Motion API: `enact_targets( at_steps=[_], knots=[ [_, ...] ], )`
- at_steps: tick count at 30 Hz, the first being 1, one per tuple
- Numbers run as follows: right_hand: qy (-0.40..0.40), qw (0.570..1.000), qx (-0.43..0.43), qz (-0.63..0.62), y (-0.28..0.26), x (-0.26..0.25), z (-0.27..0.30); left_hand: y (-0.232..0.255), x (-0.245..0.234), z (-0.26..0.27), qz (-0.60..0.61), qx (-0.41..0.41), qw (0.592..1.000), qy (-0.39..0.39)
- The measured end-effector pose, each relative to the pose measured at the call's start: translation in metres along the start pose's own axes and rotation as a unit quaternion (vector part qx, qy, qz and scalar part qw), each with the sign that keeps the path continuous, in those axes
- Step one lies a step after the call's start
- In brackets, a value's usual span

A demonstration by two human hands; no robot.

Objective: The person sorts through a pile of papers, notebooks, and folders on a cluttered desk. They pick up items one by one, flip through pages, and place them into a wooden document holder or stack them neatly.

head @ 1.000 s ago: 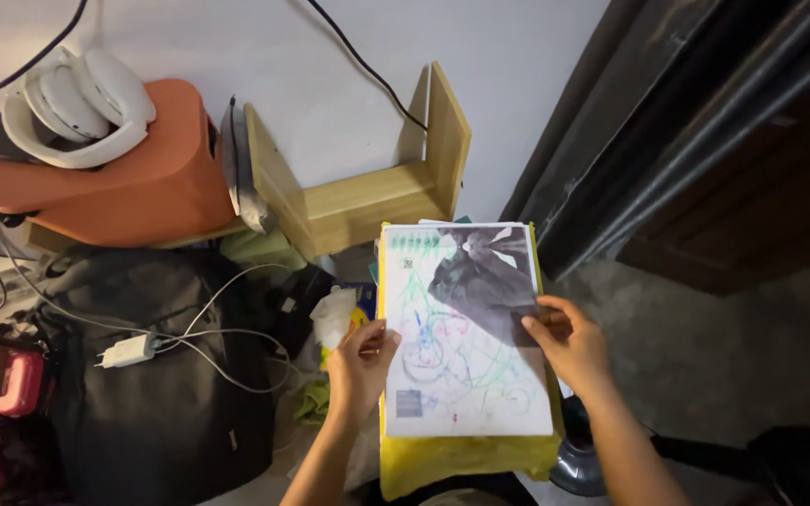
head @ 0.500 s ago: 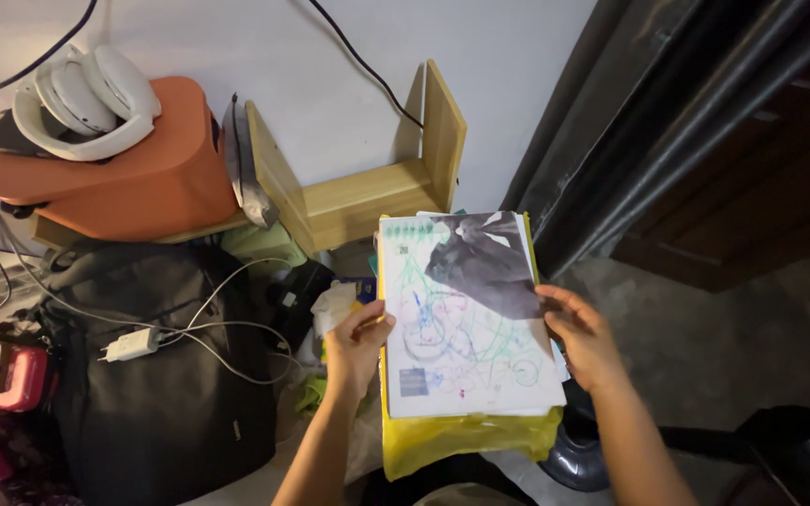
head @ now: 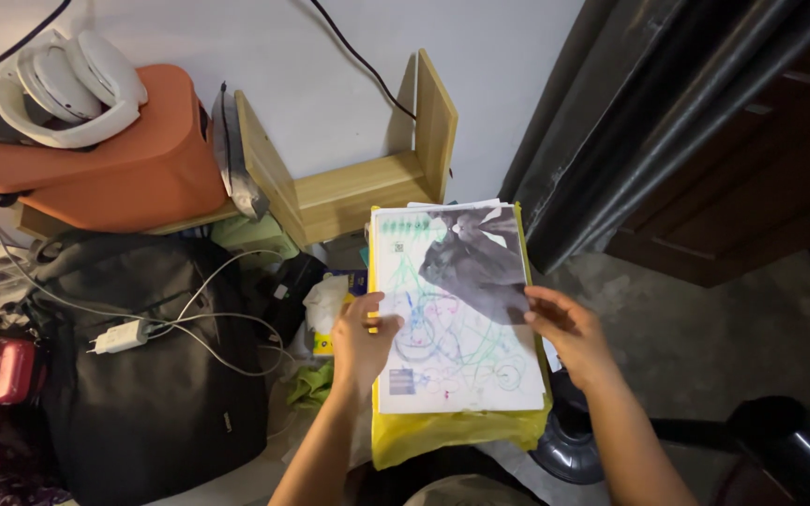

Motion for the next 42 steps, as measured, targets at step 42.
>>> enact_targets(
  at_steps=[42],
  knots=[
    [0.036, 0.995, -0.09, 0.017, -0.062, 0.057, 0.031, -0.038, 0.019, -0.003, -0.006, 0.01, 1.0, -0.016]
  ],
)
Point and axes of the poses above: each hand's wrist, its own z-axis away from the middle knuckle, its own x-axis out of the palm, y = z × x, the point moved 2 cm from there along -z, towards the middle knuckle, and after that the axes turned 14 degrees about -z, right-handed, at the moved point
